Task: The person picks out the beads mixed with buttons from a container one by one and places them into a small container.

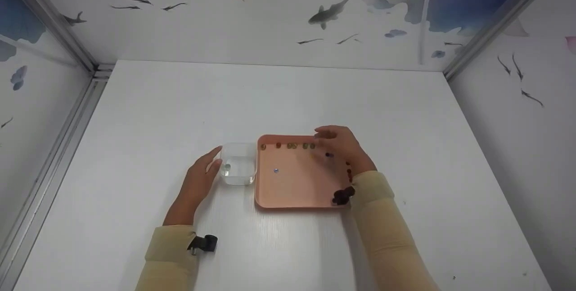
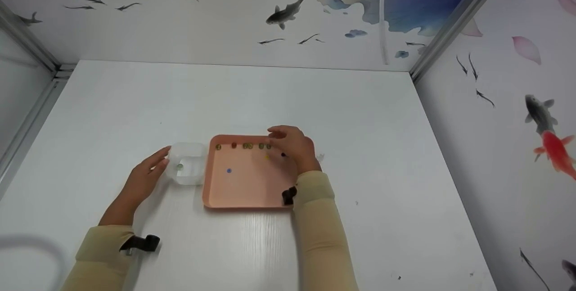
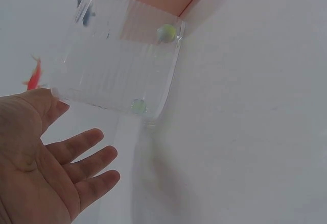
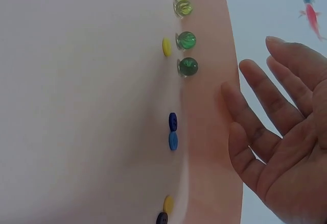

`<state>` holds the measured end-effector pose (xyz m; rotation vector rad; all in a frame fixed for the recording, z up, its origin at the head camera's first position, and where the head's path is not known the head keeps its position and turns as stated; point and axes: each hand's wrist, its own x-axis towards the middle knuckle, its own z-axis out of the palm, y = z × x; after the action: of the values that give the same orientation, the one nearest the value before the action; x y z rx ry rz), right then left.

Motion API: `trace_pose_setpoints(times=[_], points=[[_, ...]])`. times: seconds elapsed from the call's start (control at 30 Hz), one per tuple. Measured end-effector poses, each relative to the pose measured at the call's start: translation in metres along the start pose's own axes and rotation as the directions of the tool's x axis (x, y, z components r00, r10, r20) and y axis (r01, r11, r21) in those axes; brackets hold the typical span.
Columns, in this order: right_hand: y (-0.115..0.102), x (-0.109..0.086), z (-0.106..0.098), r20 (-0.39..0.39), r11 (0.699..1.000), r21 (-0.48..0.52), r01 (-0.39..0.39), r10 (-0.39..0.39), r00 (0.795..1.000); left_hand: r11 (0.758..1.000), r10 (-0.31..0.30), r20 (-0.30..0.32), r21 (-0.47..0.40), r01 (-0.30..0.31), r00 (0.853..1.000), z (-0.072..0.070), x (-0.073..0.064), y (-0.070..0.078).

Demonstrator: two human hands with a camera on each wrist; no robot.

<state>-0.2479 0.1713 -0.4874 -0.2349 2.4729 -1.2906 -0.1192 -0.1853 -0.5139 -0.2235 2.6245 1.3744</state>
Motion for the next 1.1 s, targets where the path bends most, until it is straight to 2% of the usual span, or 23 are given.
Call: trace_pose_setpoints(times=[0.2,0.43,0.63,0.9,1.0,1.1], points=[[0.0019,0.0012,-0.0003,-0.002,1.0,-0.02,0.013,-0.013,1.0,1.0,-0.012,-0.002,0.0,0.012,1.0,0.0006,0.0004,0.0001],[0.0021,0.0017,-0.0012,0.007,0.997,-0.073,-0.015,0.016,1.0,1.0,-0.028,-0.001,-0.001,0.028,1.0,0.0008,0.0007,0.0008],[0.0019,0.0003,-0.0022,0.043,0.993,-0.104,-0.051,0.056,0.998,1.0,-0.015,-0.004,-0.01,0.015,1.0,0.0002,0.0001,0.0012],[-0.0013,-0.0006,-0.001,0.045,0.967,-0.228,-0.114,0.128,0.991,1.0,-0.017,-0.007,-0.003,0.017,1.0,0.0006,0.0008,0.0003],[-0.0032,-0.0015,-0.0003,0.051,0.958,-0.263,-0.111,0.129,0.99,1.0,-0.018,-0.007,-0.007,0.018,1.0,0.0005,0.0011,0.0001],[-0.0049,-0.0024,0.0006,0.059,0.961,-0.257,-0.1,0.118,0.991,1.0,-0.015,-0.008,-0.016,0.015,1.0,0.0002,0.0014,0.0]])
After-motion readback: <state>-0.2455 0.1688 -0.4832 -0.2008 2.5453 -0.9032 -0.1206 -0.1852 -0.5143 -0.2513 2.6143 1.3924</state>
